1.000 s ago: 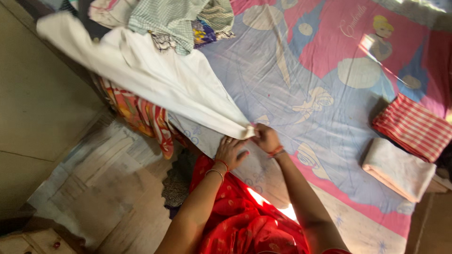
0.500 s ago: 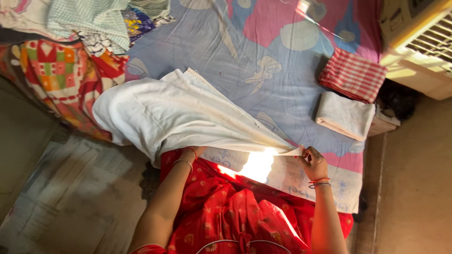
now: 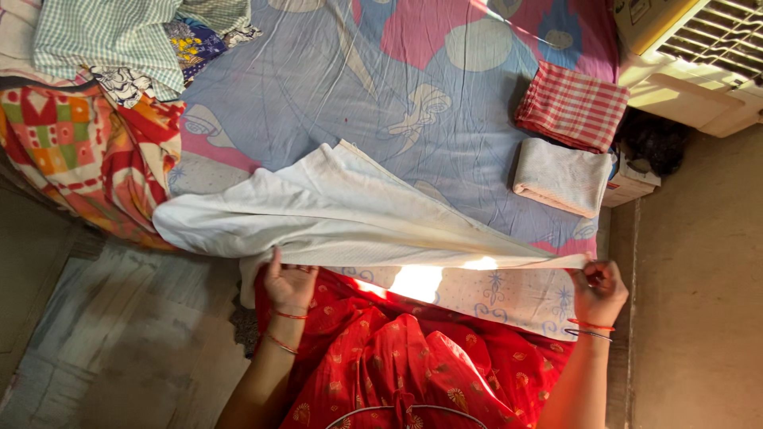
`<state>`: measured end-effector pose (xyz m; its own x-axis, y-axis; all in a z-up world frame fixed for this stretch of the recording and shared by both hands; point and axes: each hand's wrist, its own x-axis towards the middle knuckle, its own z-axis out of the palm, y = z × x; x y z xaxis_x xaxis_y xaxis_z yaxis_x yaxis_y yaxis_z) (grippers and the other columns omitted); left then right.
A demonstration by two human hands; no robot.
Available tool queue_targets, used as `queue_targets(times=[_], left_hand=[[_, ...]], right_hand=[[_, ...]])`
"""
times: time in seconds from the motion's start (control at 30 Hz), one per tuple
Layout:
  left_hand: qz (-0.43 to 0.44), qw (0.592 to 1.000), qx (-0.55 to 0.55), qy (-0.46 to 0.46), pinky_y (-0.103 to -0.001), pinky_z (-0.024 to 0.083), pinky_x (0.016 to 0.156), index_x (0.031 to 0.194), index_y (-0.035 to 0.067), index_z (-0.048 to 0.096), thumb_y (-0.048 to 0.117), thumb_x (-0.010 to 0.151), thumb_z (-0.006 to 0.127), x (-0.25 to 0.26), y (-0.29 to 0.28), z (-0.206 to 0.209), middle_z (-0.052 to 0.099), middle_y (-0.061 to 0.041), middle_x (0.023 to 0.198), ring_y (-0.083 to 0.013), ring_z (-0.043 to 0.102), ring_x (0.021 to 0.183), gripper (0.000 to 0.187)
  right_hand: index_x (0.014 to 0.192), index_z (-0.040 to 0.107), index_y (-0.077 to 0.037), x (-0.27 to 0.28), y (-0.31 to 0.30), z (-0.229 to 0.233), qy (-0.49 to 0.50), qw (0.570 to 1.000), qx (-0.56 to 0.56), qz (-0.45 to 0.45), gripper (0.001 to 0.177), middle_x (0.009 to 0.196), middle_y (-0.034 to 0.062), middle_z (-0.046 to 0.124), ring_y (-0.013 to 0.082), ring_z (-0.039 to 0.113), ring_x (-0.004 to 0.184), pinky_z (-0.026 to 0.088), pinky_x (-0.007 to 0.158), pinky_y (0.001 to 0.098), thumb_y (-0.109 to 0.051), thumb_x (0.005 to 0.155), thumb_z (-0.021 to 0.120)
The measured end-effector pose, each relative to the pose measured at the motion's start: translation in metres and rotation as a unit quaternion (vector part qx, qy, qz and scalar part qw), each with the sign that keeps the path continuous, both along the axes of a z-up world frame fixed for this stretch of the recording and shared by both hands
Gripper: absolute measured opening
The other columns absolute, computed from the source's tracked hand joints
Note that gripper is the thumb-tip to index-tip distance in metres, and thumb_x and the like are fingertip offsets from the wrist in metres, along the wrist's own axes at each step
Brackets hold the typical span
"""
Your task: The person folds a red checkered towel and two white towels on a bed, smoothing each piece and stacking them neatly. The folded towels are placed on the bed surface.
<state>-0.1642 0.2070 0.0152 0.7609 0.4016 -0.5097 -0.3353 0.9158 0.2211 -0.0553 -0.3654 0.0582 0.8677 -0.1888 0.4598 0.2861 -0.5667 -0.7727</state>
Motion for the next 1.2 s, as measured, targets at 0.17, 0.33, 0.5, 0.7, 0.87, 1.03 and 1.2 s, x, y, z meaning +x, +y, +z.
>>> queue_targets(times=[0.17, 0.33, 0.5, 0.7, 0.87, 1.03, 1.2], left_hand=[[-0.002, 0.958, 0.079, -0.277, -0.043, 0.04, 0.113, 0.139, 0.017, 0.055, 0.02, 0.103, 0.068, 0.012, 0.02, 0.036, 0.057, -0.004, 0.14, -0.0192, 0.055, 0.127, 0.038], [0.045, 0.9, 0.408, -0.148, -0.031, 0.045, 0.117, 0.158, 0.019, 0.04, 0.012, 0.096, 0.07, 0.046, 0.026, 0.101, 0.041, 0.002, 0.164, -0.0053, 0.058, 0.136, 0.069], [-0.092, 0.76, 0.643, 0.011, -0.017, 0.038, 0.063, 0.154, 0.009, 0.049, 0.005, 0.092, 0.074, 0.083, 0.009, 0.115, 0.052, -0.007, 0.159, 0.0005, 0.039, 0.069, 0.067], [0.003, 0.547, 0.823, 0.151, -0.031, 0.048, 0.063, 0.141, 0.006, 0.063, 0.009, 0.094, 0.071, 0.095, -0.002, 0.068, 0.074, -0.012, 0.128, -0.0172, 0.058, 0.07, 0.047], [-0.029, 0.365, 0.883, 0.293, -0.052, 0.054, 0.087, 0.131, 0.004, 0.062, 0.019, 0.103, 0.07, 0.078, 0.036, 0.027, 0.071, -0.023, 0.108, -0.0419, 0.069, 0.099, 0.034], [-0.14, 0.32, 0.865, 0.36, -0.059, 0.05, 0.087, 0.12, 0.0, 0.058, 0.027, 0.087, 0.079, 0.065, 0.031, -0.021, 0.064, -0.03, 0.111, -0.0498, 0.062, 0.103, 0.047], [-0.246, 0.391, 0.824, 0.328, -0.049, 0.055, 0.091, 0.118, 0.007, 0.061, 0.017, 0.087, 0.075, 0.074, 0.008, -0.01, 0.068, -0.023, 0.113, -0.0393, 0.067, 0.106, 0.036]], right_hand=[[0.096, 0.05, 0.0, -0.005, -0.044, -0.006, -0.059, 0.985, 0.159, -0.007, 0.03, 0.111, 0.0106, 0.066, 0.0094, 0.063, 0.08, 0.055, 0.073, 0.0254, 0.012, 0.096, 0.077], [0.096, 0.05, -0.003, -0.01, -0.097, 0.003, -0.177, 0.935, 0.283, -0.122, 0.026, 0.116, 0.0161, 0.072, 0.0166, 0.068, 0.081, 0.057, 0.063, 0.0296, 0.019, 0.096, 0.064], [0.109, 0.052, 0.001, -0.022, -0.115, 0.006, -0.158, 0.97, 0.128, -0.136, 0.029, 0.119, 0.012, 0.063, 0.014, 0.057, 0.099, 0.052, 0.087, 0.0262, 0.02, 0.09, 0.062], [0.112, 0.063, -0.003, -0.025, -0.083, -0.027, -0.007, 0.987, 0.066, -0.144, 0.035, 0.101, 0.0025, 0.064, 0.008, 0.058, 0.089, 0.049, 0.075, 0.0238, 0.0, 0.086, 0.085], [0.106, 0.077, -0.003, -0.006, -0.065, -0.06, 0.006, 0.965, -0.231, -0.123, 0.029, 0.106, 0.0144, 0.073, 0.025, 0.066, 0.102, 0.055, 0.086, 0.0371, -0.009, 0.08, 0.088], [0.127, 0.056, -0.013, 0.023, 0.015, -0.107, 0.205, 0.976, -0.034, 0.064, 0.059, 0.107, 0.0089, 0.073, 0.025, 0.07, 0.1, 0.053, 0.09, 0.0338, -0.008, 0.072, 0.079], [0.093, 0.074, -0.011, 0.039, 0.083, -0.131, 0.211, 0.916, -0.309, 0.146, 0.024, 0.094, 0.0144, 0.07, 0.0294, 0.064, 0.089, 0.054, 0.076, 0.0448, -0.022, 0.071, 0.079]])
